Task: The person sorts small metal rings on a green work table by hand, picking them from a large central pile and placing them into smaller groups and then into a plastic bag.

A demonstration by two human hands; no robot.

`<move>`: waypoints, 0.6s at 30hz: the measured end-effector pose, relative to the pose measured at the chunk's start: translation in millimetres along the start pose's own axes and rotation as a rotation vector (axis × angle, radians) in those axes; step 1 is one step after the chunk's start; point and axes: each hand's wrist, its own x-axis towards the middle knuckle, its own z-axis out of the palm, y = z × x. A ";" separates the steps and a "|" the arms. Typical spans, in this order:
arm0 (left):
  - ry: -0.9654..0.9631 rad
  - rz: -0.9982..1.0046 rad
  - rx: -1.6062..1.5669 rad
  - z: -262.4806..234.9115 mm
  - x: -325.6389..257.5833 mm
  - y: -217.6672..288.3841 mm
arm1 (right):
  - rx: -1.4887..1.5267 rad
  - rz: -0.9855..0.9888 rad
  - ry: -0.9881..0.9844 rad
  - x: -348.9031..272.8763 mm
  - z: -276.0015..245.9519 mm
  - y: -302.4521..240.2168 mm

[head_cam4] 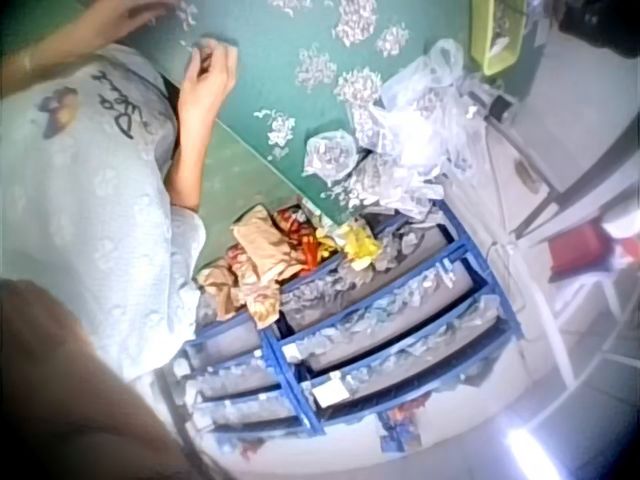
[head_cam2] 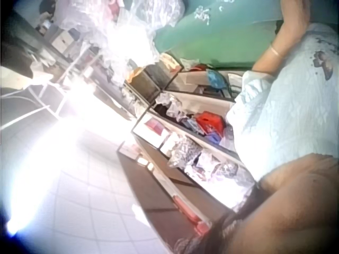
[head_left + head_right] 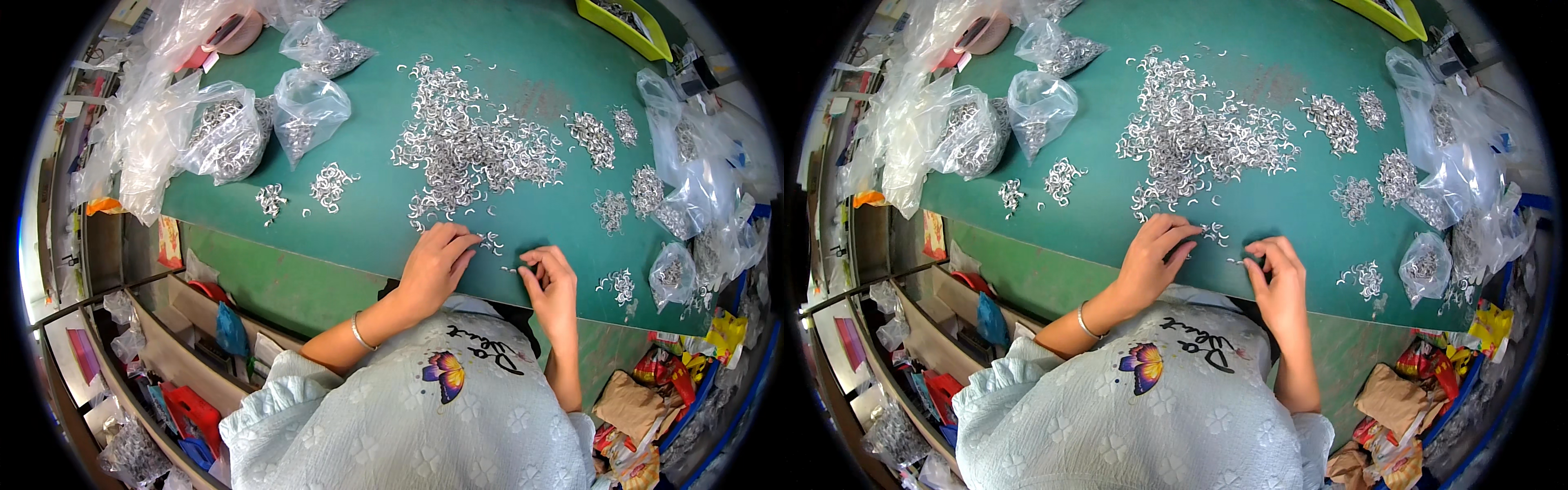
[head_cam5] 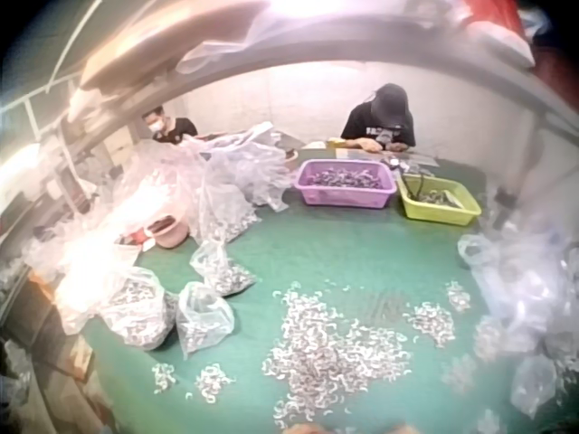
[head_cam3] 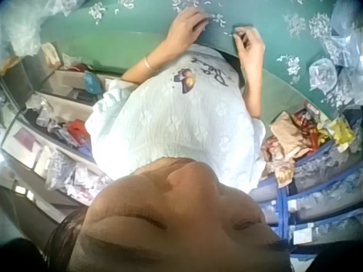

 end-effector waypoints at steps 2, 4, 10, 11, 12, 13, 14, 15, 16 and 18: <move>-0.012 0.011 -0.001 2.6 0.1 1.9 | -0.077 -0.095 -0.005 -4.5 3.1 -3.1; -0.027 0.045 0.003 4.7 1.2 3.7 | -0.112 -0.123 0.026 -6.1 11.4 -2.6; -0.033 0.058 0.025 4.8 -2.7 5.4 | -0.238 -0.244 0.100 -7.2 24.0 9.8; -0.048 0.081 0.024 6.3 -2.5 8.3 | -0.192 -0.229 0.111 -7.3 24.7 10.1; -0.061 0.107 0.021 10.4 0.0 14.0 | -0.149 -0.215 0.123 -6.7 24.0 10.9; -0.075 0.133 0.018 12.9 1.0 17.7 | -0.106 -0.201 0.135 -6.3 23.0 11.5; -0.077 0.132 0.014 14.0 0.0 18.6 | -0.102 -0.195 0.153 -5.9 21.7 10.6; -0.078 0.135 0.005 16.5 -0.6 19.6 | -0.104 -0.190 0.173 -5.2 18.2 8.8; -0.079 0.138 -0.004 18.7 -0.8 20.7 | -0.106 -0.185 0.194 -4.6 14.3 7.2; -0.087 0.126 0.014 15.9 -2.3 19.8 | -0.025 -0.071 0.234 -3.4 3.2 6.6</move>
